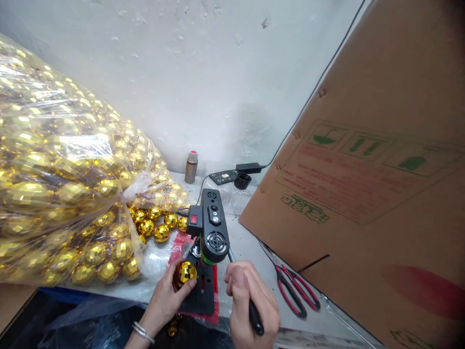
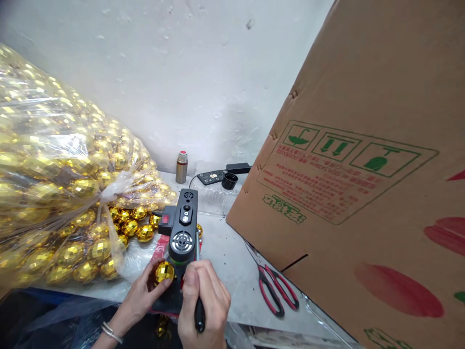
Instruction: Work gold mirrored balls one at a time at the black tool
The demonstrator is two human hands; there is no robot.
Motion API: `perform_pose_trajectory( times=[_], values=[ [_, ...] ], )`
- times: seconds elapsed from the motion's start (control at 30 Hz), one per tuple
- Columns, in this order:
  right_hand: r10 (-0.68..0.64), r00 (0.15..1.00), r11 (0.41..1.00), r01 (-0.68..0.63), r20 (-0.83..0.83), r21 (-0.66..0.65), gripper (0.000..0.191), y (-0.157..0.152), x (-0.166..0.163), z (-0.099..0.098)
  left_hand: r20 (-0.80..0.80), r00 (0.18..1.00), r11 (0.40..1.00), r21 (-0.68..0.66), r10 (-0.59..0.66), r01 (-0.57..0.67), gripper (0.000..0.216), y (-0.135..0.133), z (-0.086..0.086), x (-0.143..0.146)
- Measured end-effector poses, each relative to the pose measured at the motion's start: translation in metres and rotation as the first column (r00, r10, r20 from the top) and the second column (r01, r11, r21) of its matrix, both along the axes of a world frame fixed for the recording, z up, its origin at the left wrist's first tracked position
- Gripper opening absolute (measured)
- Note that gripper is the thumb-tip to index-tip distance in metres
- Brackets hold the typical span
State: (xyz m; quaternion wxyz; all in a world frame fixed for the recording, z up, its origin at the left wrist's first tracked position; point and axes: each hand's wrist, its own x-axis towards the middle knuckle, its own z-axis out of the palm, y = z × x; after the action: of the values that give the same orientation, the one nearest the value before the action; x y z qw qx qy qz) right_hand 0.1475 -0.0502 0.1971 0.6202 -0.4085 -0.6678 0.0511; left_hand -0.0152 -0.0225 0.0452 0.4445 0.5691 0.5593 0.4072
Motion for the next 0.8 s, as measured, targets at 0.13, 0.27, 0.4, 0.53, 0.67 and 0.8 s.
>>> perform_pose_trajectory(
  times=[0.13, 0.27, 0.4, 0.53, 0.67, 0.8],
  values=[
    [0.007, 1.000, 1.000, -0.008, 0.010, 0.020, 0.026, -0.001, 0.001, -0.004, -0.197, 0.980, 0.985, 0.160, -0.037, 0.069, 0.052, 0.001, -0.004, 0.005],
    [0.006, 1.000, 1.000, -0.006, -0.021, 0.011, 0.026, -0.004, -0.001, -0.008, -0.265, 0.964, 0.958, 0.273, -0.017, 0.092, 0.052, 0.004, -0.010, 0.011],
    [-0.026, 0.995, 0.999, 0.024, -0.091, -0.022, 0.029, -0.007, -0.007, -0.009, -0.300, 0.954, 0.951, 0.295, -0.001, 0.094, 0.050, 0.007, -0.009, 0.020],
    [-0.059, 0.992, 0.998, 0.056, -0.110, -0.031, 0.029, -0.008, -0.011, -0.008, -0.369, 0.929, 0.951, 0.282, -0.017, 0.130, 0.039, 0.013, 0.001, 0.028],
    [-0.074, 0.989, 0.996, 0.068, -0.127, -0.055, 0.030, -0.009, -0.012, -0.005, -0.407, 0.906, 0.954, 0.209, -0.117, 0.217, 0.042, 0.018, 0.004, 0.029],
    [-0.087, 0.985, 0.996, 0.081, -0.148, -0.046, 0.031, -0.010, -0.015, -0.006, -0.430, 0.883, 0.944, 0.170, -0.188, 0.283, 0.047, 0.022, 0.005, 0.026]
  ],
)
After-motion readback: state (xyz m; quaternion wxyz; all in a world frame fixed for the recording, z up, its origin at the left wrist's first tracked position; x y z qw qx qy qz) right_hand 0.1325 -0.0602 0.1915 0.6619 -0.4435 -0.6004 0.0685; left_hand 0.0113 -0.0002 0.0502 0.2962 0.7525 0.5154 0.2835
